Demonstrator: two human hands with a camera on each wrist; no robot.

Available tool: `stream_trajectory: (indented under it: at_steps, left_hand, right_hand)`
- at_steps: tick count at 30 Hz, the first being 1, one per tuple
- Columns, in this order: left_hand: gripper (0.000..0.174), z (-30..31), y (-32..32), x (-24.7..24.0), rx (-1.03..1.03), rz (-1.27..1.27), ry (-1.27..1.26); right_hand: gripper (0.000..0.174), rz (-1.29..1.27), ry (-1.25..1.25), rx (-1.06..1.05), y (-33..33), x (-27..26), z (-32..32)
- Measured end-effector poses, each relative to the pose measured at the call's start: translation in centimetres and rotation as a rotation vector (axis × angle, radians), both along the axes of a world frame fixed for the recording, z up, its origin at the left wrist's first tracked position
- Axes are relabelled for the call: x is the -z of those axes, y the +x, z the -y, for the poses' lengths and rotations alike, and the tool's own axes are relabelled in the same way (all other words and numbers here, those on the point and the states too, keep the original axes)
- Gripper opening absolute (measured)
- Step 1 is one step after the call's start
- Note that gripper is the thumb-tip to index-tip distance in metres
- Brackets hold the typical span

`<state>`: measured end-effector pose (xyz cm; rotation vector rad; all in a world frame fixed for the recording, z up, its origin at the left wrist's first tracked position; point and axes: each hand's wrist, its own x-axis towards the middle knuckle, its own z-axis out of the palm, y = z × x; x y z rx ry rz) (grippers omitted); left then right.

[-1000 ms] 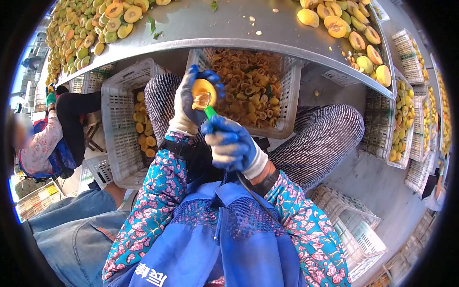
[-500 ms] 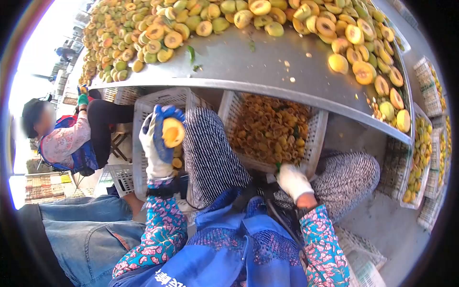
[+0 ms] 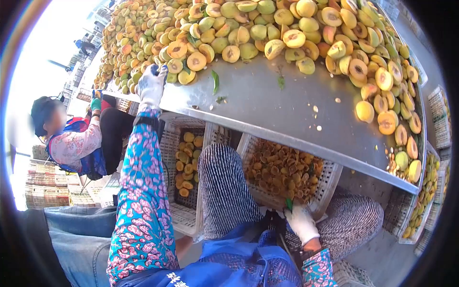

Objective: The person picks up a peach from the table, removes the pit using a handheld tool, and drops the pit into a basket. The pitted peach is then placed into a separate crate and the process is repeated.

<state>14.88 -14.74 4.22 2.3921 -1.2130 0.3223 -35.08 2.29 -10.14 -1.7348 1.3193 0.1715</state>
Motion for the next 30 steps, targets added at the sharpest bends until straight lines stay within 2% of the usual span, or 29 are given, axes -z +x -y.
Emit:
stream_trajectory:
  at_steps: [3, 4, 8, 9, 10, 12, 14, 16, 20, 21, 22, 25, 26, 28, 30]
  left_hand:
    - [0.047, 3.8, 0.8, 1.1, -0.049, 0.112, 0.139]
    - [0.049, 4.8, 0.6, 1.1, -0.043, 0.083, 0.299]
    - [0.047, 5.6, 0.6, 2.8, 0.102, 0.027, 0.304]
    - [0.046, 5.3, -0.2, 2.4, 0.136, 0.020, 0.304]
    - [0.042, 4.7, 0.0, 3.9, 0.223, 0.110, 0.140]
    - [0.040, 3.7, -0.7, 5.6, 0.351, -0.008, 0.047]
    - [0.034, 1.9, -3.9, 4.4, 0.484, 0.027, 0.072]
    - [0.031, 1.0, -5.5, 4.2, 0.500, -0.279, 0.066]
    - [0.037, -1.7, -8.7, 3.2, 0.581, -0.444, -0.090]
    - [0.036, -3.3, -11.1, 0.8, 0.479, -0.766, -0.118]
    - [0.035, -4.2, -11.2, 1.0, 0.593, -1.240, -0.278]
    - [0.036, -7.6, -14.3, 0.1, 0.559, -1.537, -0.400]
    - [0.036, -9.0, -15.4, 0.7, 0.674, -1.750, -0.525]
    - [0.033, -11.0, -18.4, 0.4, 0.578, -2.098, -0.681]
    - [0.034, -12.1, -20.1, 1.7, 0.433, -2.384, -0.862]
  right_hand:
    - [0.040, -0.019, 0.056, 0.074, 0.0, 0.6, 0.2]
    - [0.040, -0.024, 0.046, 0.085, 0.1, 0.6, 0.3]
    - [0.040, -0.085, 0.147, 0.078, 0.1, 0.8, 0.6]
    - [0.040, -0.068, 0.108, 0.089, 0.2, 0.9, 0.6]
    - [0.039, -0.051, 0.067, 0.097, 0.2, 1.0, 0.5]
    - [0.039, 0.001, 0.024, 0.087, 0.0, 1.7, 0.3]
    - [0.038, 0.069, 0.027, 0.055, -0.5, 2.6, 0.1]
    - [0.038, 0.035, -0.030, 0.047, -0.3, 2.2, -0.3]
    - [0.039, 0.082, -0.108, 0.050, -0.9, 3.5, -0.9]
    - [0.039, 0.110, -0.122, 0.053, -1.0, 4.0, -1.1]
    - [0.039, 0.141, -0.136, 0.054, -1.0, 4.3, -1.1]
    - [0.036, 0.205, -0.176, -0.008, -1.2, 4.1, -1.0]
    - [0.037, 0.189, -0.181, -0.020, -1.1, 4.1, -1.1]
    - [0.038, 0.145, -0.170, 0.008, -0.6, 2.6, -1.1]
    - [0.040, 0.295, -0.206, 0.056, 0.0, 1.6, -0.9]
